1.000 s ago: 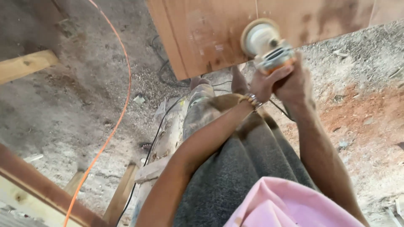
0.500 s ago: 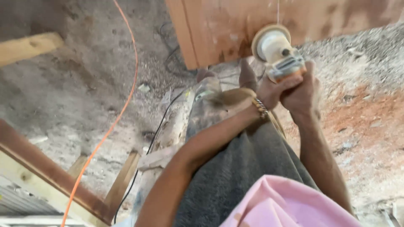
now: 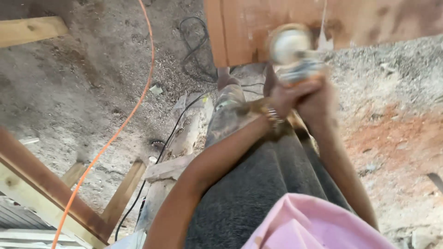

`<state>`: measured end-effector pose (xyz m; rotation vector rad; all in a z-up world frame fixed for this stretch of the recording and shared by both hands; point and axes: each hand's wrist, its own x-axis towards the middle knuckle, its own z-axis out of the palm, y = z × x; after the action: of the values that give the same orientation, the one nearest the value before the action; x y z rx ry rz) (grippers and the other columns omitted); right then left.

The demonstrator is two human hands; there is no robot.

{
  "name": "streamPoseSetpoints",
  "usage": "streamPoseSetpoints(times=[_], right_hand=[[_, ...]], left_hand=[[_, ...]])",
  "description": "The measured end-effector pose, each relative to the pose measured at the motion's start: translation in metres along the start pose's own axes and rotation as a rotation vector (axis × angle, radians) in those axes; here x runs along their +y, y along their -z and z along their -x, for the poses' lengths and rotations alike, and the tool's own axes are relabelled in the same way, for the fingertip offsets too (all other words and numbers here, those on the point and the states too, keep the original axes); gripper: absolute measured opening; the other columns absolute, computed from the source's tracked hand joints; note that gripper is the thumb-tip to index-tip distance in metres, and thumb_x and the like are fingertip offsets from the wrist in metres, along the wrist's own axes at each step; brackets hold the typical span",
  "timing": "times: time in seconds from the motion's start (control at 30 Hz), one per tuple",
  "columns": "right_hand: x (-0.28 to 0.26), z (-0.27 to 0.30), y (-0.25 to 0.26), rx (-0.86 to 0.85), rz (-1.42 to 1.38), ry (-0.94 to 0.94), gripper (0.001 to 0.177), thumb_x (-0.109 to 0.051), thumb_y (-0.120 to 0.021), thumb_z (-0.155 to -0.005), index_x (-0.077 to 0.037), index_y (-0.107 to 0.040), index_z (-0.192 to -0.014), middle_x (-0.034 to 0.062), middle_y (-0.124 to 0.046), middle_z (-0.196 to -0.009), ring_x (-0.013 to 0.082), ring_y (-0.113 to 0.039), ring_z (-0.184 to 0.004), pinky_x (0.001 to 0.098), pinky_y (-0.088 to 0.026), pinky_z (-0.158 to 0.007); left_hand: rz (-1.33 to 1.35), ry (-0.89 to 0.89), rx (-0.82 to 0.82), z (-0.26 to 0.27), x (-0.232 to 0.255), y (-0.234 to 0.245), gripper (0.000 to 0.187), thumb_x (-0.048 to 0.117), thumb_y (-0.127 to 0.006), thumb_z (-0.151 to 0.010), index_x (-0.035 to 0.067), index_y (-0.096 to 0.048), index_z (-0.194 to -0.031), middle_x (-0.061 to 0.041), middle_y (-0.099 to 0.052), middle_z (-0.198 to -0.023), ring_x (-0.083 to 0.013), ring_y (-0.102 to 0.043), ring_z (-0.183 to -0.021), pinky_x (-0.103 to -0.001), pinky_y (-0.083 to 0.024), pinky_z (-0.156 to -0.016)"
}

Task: Sanding a large wood slab using a power sander.

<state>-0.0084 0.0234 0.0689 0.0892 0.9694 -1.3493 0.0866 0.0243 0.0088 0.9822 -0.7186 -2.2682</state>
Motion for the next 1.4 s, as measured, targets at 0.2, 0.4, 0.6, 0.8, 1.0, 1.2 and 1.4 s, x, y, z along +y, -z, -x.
streamPoseSetpoints(times=[0.2, 0.4, 0.6, 0.8, 1.0, 1.2, 1.4], right_hand=[[-0.001, -0.003, -0.034, -0.106, 1.961, 0.185, 0.044, -0.025, -0.072, -0.096, 0.004, -0.047, -0.118, 0.019, -0.069, -0.082, 0.0279, -0.065, -0.064, 0.0418, -0.054, -0.052], [0.015, -0.006, 0.001, 0.311, 1.456, 0.058, 0.04, -0.032, -0.059, -0.104, 0.001, -0.042, -0.121, 0.0101, -0.068, -0.093, 0.0121, -0.07, -0.066, 0.0266, -0.057, -0.041], [0.029, -0.01, -0.025, -0.072, 1.876, 0.192, 0.033, -0.02, -0.061, -0.11, 0.005, -0.046, -0.124, 0.0177, -0.069, -0.087, 0.0218, -0.065, -0.056, 0.032, -0.05, -0.037], [-0.047, 0.011, 0.017, 0.236, 1.936, 0.133, 0.045, -0.025, -0.071, -0.105, 0.007, -0.044, -0.121, 0.0207, -0.069, -0.088, 0.019, -0.065, -0.056, 0.0292, -0.053, -0.037], [-0.079, 0.015, 0.082, 0.446, 1.728, 0.234, 0.048, -0.022, -0.072, -0.111, 0.006, -0.04, -0.133, 0.0173, -0.071, -0.106, 0.014, -0.07, -0.072, 0.026, -0.062, -0.051], [-0.03, 0.006, 0.035, 0.021, 1.128, 0.331, 0.042, -0.006, -0.077, -0.102, 0.003, -0.052, -0.135, 0.0136, -0.067, -0.114, 0.0169, -0.07, -0.101, 0.0339, -0.065, -0.083], [0.004, -0.007, -0.029, 0.011, 1.574, 0.043, 0.048, -0.015, -0.071, -0.094, 0.007, -0.045, -0.128, 0.0156, -0.07, -0.093, 0.0201, -0.067, -0.067, 0.0337, -0.058, -0.048]], left_hand=[[0.392, -0.146, 0.247, 0.008, -0.001, 0.01, 0.047, 0.036, -0.081, -0.088, 0.004, -0.064, -0.119, -0.01, -0.069, -0.112, -0.0217, -0.07, -0.102, -0.039, -0.062, -0.089], [0.019, 0.024, 0.162, 0.008, -0.004, 0.018, 0.066, 0.048, -0.081, -0.079, 0.0, -0.066, -0.122, -0.013, -0.072, -0.111, -0.0244, -0.072, -0.102, -0.039, -0.062, -0.091], [0.555, -0.14, 0.088, 0.029, 0.004, 0.033, 0.042, 0.028, -0.081, -0.096, -0.003, -0.064, -0.12, -0.015, -0.068, -0.112, -0.023, -0.068, -0.101, -0.039, -0.059, -0.094], [0.36, -0.159, 0.094, -0.032, -0.058, -0.028, 0.055, 0.039, -0.083, -0.089, 0.0, -0.063, -0.122, -0.014, -0.068, -0.113, -0.0231, -0.068, -0.105, -0.039, -0.061, -0.09], [-0.022, 0.039, -0.076, -0.076, -0.041, -0.079, 0.069, 0.06, -0.07, -0.083, 0.004, -0.064, -0.124, -0.013, -0.073, -0.106, -0.022, -0.074, -0.095, -0.036, -0.065, -0.08], [-0.375, 0.071, 0.03, -0.028, 0.006, -0.029, 0.07, 0.065, -0.066, -0.086, 0.004, -0.066, -0.12, -0.013, -0.072, -0.101, -0.0199, -0.077, -0.085, -0.033, -0.068, -0.071], [-0.008, -0.166, 0.27, 0.023, 0.018, 0.023, 0.051, 0.038, -0.079, -0.088, 0.003, -0.065, -0.123, -0.011, -0.072, -0.114, -0.0215, -0.074, -0.103, -0.038, -0.065, -0.09]])
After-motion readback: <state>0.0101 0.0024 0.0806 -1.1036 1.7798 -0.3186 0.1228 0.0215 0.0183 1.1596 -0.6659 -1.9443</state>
